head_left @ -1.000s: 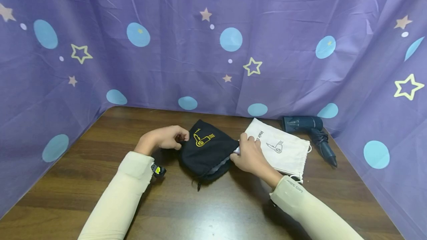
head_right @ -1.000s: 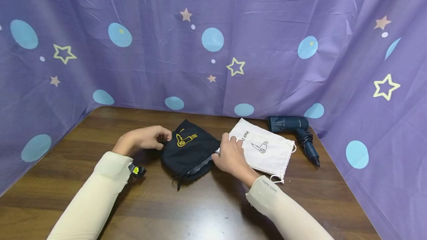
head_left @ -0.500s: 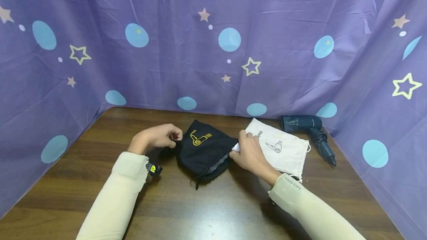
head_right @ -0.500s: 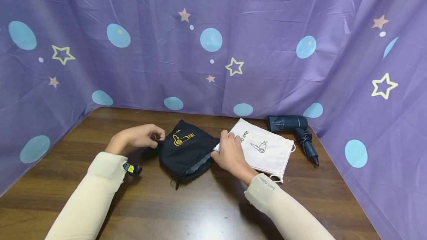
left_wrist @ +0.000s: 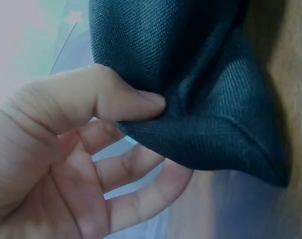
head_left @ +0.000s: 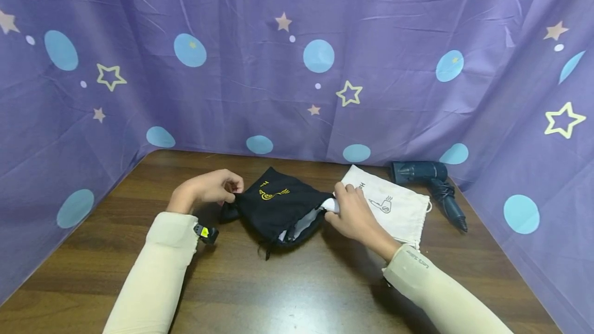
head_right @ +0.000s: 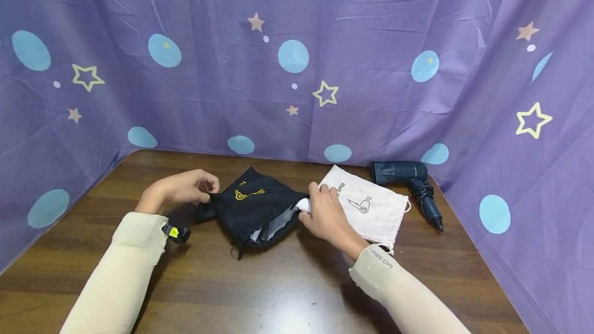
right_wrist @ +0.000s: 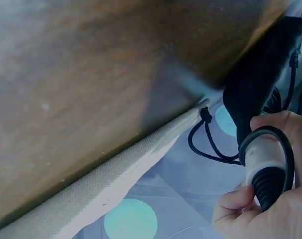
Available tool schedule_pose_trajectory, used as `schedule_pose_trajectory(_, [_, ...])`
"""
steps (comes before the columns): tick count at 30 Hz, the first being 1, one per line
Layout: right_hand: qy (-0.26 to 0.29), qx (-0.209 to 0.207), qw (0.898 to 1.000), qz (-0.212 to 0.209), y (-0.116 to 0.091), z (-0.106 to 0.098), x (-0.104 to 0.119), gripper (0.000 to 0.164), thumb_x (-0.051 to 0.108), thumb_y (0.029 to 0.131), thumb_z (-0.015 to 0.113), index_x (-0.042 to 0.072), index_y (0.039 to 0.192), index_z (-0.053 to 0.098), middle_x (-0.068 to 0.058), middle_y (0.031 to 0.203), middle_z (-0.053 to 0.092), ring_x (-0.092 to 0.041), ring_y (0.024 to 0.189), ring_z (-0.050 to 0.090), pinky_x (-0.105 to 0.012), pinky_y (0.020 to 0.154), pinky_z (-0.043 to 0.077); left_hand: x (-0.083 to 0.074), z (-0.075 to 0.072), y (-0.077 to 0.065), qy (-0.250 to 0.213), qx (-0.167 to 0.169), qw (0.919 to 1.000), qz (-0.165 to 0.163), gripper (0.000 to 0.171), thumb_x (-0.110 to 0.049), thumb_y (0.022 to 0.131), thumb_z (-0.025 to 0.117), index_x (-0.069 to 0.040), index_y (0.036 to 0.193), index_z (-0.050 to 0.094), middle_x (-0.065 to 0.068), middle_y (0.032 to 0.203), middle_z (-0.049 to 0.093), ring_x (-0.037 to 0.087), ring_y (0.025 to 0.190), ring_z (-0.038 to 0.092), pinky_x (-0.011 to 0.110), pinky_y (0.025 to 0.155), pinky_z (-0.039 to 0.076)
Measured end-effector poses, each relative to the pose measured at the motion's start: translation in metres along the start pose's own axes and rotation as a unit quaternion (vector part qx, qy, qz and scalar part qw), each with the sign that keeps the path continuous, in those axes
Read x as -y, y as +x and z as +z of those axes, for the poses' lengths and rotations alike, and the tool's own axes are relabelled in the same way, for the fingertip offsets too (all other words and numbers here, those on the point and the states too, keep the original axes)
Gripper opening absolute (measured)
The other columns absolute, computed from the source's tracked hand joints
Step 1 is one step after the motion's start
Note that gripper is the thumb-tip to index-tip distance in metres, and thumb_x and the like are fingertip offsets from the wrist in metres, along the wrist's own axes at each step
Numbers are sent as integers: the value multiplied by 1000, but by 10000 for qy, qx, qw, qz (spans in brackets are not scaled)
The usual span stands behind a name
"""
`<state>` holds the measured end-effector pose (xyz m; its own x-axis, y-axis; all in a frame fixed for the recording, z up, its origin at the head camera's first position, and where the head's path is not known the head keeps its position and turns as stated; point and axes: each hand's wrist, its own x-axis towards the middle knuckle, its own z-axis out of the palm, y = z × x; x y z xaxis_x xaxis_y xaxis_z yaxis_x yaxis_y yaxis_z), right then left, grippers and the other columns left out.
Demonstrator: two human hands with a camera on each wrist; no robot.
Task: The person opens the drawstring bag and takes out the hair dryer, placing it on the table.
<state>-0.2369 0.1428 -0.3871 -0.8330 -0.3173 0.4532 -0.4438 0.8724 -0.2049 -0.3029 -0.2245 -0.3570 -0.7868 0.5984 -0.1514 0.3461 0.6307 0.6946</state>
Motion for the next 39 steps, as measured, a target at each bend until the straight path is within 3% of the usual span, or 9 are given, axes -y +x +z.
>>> schedule_pose_trajectory(4, [7, -84, 9998, -194, 2, -3, 0, 32, 21, 66, 67, 11, 84, 43, -6, 76, 44, -26, 70, 40, -36, 66, 32, -8, 2, 4, -76, 179, 9996, 220, 27, 13, 66, 58, -4, 87, 58, 8, 85, 55, 22, 78, 53, 33, 63, 46])
schedule_pose_trajectory(7, [-17, -163, 9996, -234, 3, -4, 1, 32, 21, 65, 68, 11, 84, 44, -6, 78, 44, -26, 71, 39, -35, 65, 32, -15, 3, 7, -200, 134, 9968, 767, 30, 11, 66, 60, -2, 93, 59, 12, 92, 57, 26, 85, 57, 35, 73, 48])
schedule_pose_trajectory(11, [-25, -309, 9990, -315, 4, -3, 1, 32, 21, 64, 68, 12, 85, 45, -5, 79, 44, -26, 73, 39, -34, 64, 31, -24, 8, 14, -303, -344, 9901, 1328, 22, 2, 78, 64, -1, 99, 59, 13, 94, 61, 27, 88, 59, 38, 78, 48])
schedule_pose_trajectory(15, [-19, -471, 9978, -470, 4, -2, 1, 33, 22, 65, 69, 12, 85, 45, -4, 79, 43, -25, 72, 37, -33, 63, 30, -30, 18, 28, 389, -958, 9822, 1570, 19, -7, 86, 65, -5, 104, 60, 7, 99, 60, 23, 92, 57, 39, 81, 46])
schedule_pose_trajectory(20, [-4, -639, 9959, -642, 4, 0, 2, 34, 22, 65, 70, 12, 87, 46, -1, 78, 42, -23, 72, 35, -33, 64, 28, -32, 29, 44, 1416, -1181, 9691, 1636, 32, -11, 89, 61, -12, 120, 55, 2, 121, 52, 20, 114, 49, 41, 96, 39])
schedule_pose_trajectory(25, [90, -731, 9940, -813, 5, 0, 4, 33, 19, 65, 70, 12, 90, 48, -1, 81, 46, -22, 74, 37, -33, 65, 30, -34, 34, 48, 1496, -1163, 9696, 1550, 45, -7, 89, 54, -16, 133, 49, 0, 137, 46, 18, 130, 39, 42, 103, 34])
schedule_pose_trajectory(30, [122, -756, 9934, -854, 5, 2, 7, 33, 18, 65, 69, 13, 91, 50, -2, 84, 48, -22, 75, 39, -32, 63, 33, -33, 36, 49, 1598, -1141, 9702, 1420, 46, -6, 94, 49, -18, 138, 46, 0, 141, 43, 19, 134, 35, 43, 107, 30])
schedule_pose_trajectory(34, [83, -713, 9939, -833, 4, 3, 8, 34, 19, 65, 70, 13, 93, 51, -1, 86, 49, -21, 76, 40, -32, 62, 34, -30, 39, 52, 1893, -1171, 9628, 1531, 48, -2, 95, 45, -18, 141, 43, 1, 144, 42, 21, 135, 33, 43, 108, 28])
schedule_pose_trajectory(39, [-32, -780, 9928, -909, 4, 4, 8, 33, 20, 65, 69, 14, 94, 53, 0, 84, 48, -21, 75, 40, -32, 61, 35, -28, 41, 53, 2111, -1311, 9541, 1674, 41, -1, 97, 45, -16, 135, 50, 1, 134, 51, 22, 127, 44, 41, 104, 34])
